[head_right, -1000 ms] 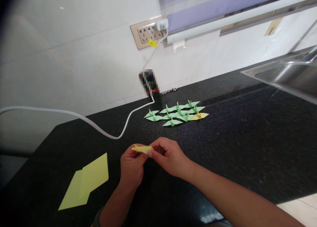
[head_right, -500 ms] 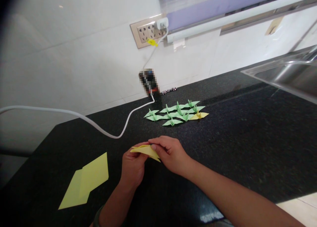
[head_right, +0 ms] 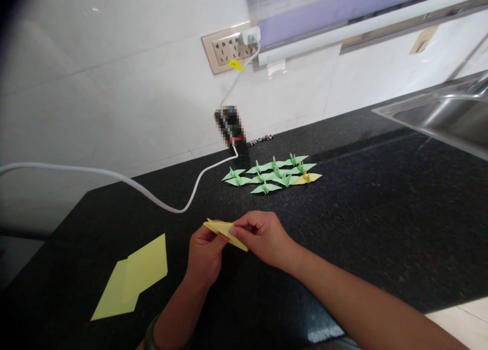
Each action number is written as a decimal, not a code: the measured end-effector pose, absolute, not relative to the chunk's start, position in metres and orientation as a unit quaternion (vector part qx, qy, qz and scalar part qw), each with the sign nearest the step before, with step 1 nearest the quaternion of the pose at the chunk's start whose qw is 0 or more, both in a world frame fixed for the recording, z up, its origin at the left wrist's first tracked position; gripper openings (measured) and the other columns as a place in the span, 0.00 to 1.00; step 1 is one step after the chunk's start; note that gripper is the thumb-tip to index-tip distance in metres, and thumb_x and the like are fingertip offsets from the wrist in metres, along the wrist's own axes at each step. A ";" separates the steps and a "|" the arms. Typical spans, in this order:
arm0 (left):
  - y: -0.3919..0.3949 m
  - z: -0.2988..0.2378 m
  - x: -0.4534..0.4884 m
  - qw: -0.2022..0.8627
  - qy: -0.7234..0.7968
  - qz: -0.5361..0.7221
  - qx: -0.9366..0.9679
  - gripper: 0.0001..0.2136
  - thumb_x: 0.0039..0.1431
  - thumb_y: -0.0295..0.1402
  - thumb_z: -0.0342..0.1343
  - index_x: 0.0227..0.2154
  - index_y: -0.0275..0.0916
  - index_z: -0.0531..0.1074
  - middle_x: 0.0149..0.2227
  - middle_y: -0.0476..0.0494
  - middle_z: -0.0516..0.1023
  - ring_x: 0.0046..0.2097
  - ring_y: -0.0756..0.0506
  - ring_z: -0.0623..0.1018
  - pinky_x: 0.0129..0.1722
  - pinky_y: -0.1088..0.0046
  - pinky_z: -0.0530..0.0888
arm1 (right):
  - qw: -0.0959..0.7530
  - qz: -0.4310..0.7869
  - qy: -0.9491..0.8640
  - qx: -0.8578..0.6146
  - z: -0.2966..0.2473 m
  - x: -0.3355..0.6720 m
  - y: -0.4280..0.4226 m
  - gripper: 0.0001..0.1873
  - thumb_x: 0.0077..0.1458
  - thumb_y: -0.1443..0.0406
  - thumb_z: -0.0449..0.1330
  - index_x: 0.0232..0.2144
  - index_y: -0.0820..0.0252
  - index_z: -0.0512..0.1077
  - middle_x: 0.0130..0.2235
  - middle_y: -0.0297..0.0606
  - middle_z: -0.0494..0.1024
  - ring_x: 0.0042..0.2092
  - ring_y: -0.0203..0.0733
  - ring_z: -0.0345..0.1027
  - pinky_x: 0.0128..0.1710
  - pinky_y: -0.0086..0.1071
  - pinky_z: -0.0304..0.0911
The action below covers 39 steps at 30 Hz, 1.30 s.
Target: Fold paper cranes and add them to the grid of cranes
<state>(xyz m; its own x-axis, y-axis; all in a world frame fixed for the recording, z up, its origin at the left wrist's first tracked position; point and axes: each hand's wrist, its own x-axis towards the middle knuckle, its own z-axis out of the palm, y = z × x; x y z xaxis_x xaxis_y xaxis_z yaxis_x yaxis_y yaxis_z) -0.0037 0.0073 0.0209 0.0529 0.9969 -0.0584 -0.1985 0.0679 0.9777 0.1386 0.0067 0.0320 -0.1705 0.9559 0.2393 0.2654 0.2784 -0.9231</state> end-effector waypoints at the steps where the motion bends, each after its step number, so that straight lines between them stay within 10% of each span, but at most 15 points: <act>1: 0.007 0.021 -0.004 0.577 0.444 0.521 0.445 0.05 0.42 0.26 0.58 0.26 0.34 0.70 0.25 0.50 0.72 0.29 0.52 0.71 0.31 0.76 0.68 | 0.448 0.386 -0.664 -0.459 0.032 0.139 0.007 0.07 0.47 0.64 0.57 0.25 0.62 0.72 0.24 0.34 0.73 0.24 0.32 0.64 0.23 0.24 0.58; 7: 0.007 0.020 -0.005 0.558 0.445 0.527 0.462 0.06 0.42 0.26 0.58 0.27 0.35 0.71 0.27 0.50 0.73 0.29 0.52 0.71 0.32 0.77 0.68 | 0.475 0.418 -0.641 -0.435 0.033 0.138 0.006 0.13 0.48 0.64 0.56 0.38 0.60 0.70 0.25 0.33 0.73 0.24 0.31 0.64 0.22 0.24 0.59; 39: 0.006 0.029 -0.005 0.528 0.442 0.485 0.538 0.04 0.47 0.30 0.54 0.25 0.34 0.69 0.23 0.51 0.66 0.27 0.53 0.66 0.28 0.78 0.64 | 0.473 0.531 -0.586 -0.388 0.030 0.140 0.007 0.08 0.48 0.65 0.56 0.31 0.61 0.72 0.28 0.36 0.72 0.29 0.33 0.64 0.28 0.26 0.61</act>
<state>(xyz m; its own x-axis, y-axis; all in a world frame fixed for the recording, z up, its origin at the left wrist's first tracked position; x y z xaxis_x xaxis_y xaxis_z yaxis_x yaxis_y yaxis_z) -0.0050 0.0060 0.0293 0.1379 0.9889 0.0554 -0.0365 -0.0508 0.9980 0.1399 0.0069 0.0296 -0.2512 0.9575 0.1419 -0.0483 0.1340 -0.9898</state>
